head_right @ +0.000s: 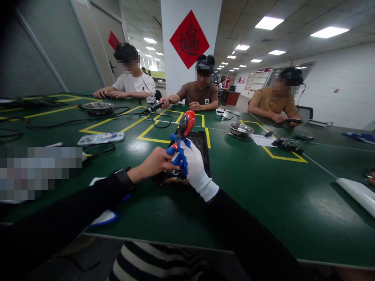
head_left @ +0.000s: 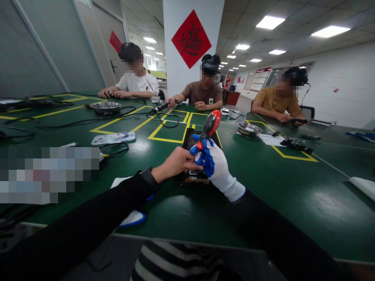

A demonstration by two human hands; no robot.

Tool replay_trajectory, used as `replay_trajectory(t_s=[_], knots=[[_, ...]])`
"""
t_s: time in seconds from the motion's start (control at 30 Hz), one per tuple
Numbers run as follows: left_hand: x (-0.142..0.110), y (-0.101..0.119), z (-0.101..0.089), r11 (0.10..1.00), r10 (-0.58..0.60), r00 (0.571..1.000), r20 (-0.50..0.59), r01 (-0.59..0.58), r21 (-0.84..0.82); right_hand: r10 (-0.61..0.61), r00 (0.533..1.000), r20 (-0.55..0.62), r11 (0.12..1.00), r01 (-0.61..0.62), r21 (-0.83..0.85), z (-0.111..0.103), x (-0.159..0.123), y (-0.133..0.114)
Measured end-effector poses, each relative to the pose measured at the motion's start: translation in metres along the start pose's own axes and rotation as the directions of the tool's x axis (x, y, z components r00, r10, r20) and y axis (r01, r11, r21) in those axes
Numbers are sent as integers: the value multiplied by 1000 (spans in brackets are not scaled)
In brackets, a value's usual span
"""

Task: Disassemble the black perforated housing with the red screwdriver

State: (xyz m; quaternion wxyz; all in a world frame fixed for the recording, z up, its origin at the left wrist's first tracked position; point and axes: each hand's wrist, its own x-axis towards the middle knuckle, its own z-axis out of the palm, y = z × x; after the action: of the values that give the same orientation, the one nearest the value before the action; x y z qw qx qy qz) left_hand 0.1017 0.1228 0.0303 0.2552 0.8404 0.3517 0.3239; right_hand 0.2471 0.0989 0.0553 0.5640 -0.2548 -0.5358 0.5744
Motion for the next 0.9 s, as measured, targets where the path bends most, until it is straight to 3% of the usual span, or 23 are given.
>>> replay_trajectory(t_s=[0.27,0.57,0.8,0.9], knots=[[1,-1,1,999,41,999,20,-41,5,-74,991,-114,994,64,-89,3,1,7],[0,-1,-1,999,40,999,27,-41,5,28,999,-23,999,-27,21,2,-3,-8],[1,2,0,999,39,999,4,-39,-4,-46,981,-186,997,35,-62,6,1,4],[1,2,1,999,39,999,-15,-39,-7,-25,986,-164,999,20,-32,7,-1,-3]])
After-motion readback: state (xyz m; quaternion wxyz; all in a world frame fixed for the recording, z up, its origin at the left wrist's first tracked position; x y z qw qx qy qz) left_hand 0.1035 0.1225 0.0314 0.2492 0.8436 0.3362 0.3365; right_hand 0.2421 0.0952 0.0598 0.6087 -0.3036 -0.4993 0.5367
